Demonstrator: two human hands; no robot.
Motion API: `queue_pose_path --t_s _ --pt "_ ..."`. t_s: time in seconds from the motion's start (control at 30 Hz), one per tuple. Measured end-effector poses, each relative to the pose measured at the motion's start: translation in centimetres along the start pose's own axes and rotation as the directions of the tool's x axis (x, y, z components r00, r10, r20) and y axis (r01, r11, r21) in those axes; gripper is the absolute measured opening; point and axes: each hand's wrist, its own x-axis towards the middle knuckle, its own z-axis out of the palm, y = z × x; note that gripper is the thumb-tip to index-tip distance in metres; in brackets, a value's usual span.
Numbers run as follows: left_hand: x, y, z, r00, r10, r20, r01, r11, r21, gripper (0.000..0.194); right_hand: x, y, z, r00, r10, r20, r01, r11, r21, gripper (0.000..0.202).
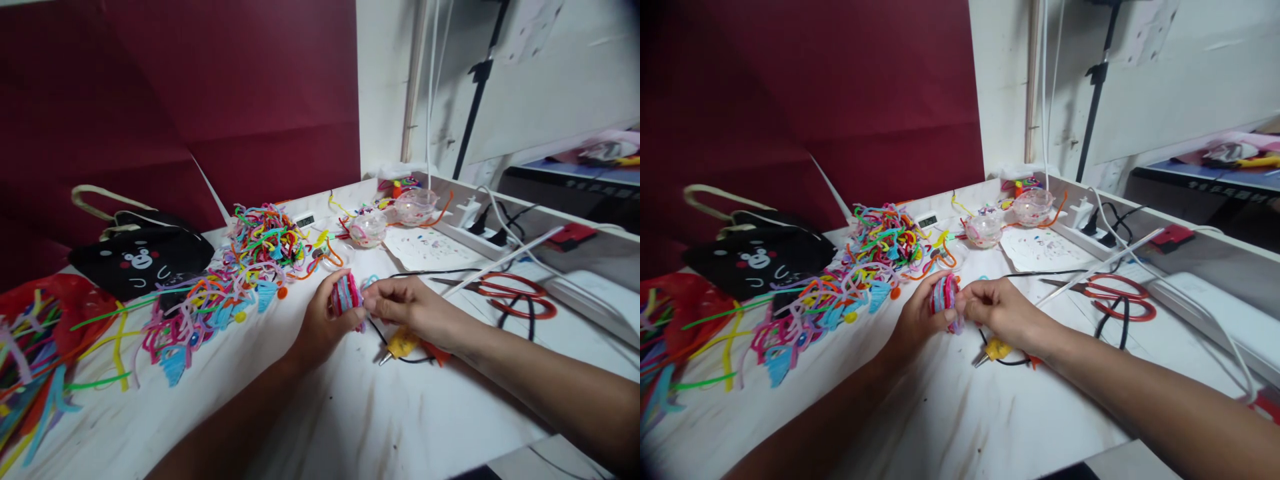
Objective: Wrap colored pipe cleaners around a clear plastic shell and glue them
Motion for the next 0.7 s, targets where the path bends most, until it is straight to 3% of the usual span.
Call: queue_pose_path --t_s 0.4,0.7 --pt "-0.2 -0.1 0.1 0.999 -0.043 0.005 0.043 0.992 -0.115 0.079 -0.1 1.1 0.4 0.991 -0.092 0.102 0.1 0.991 -0.086 0.046" --pt "-0.5 0.7 0.7 0.991 -0.116 -0.067 0.105 0.983 -0.151 0.047 -0.2 1.1 0.6 0.985 -0.14 0.101 0.158 0.967 -0.199 0.048"
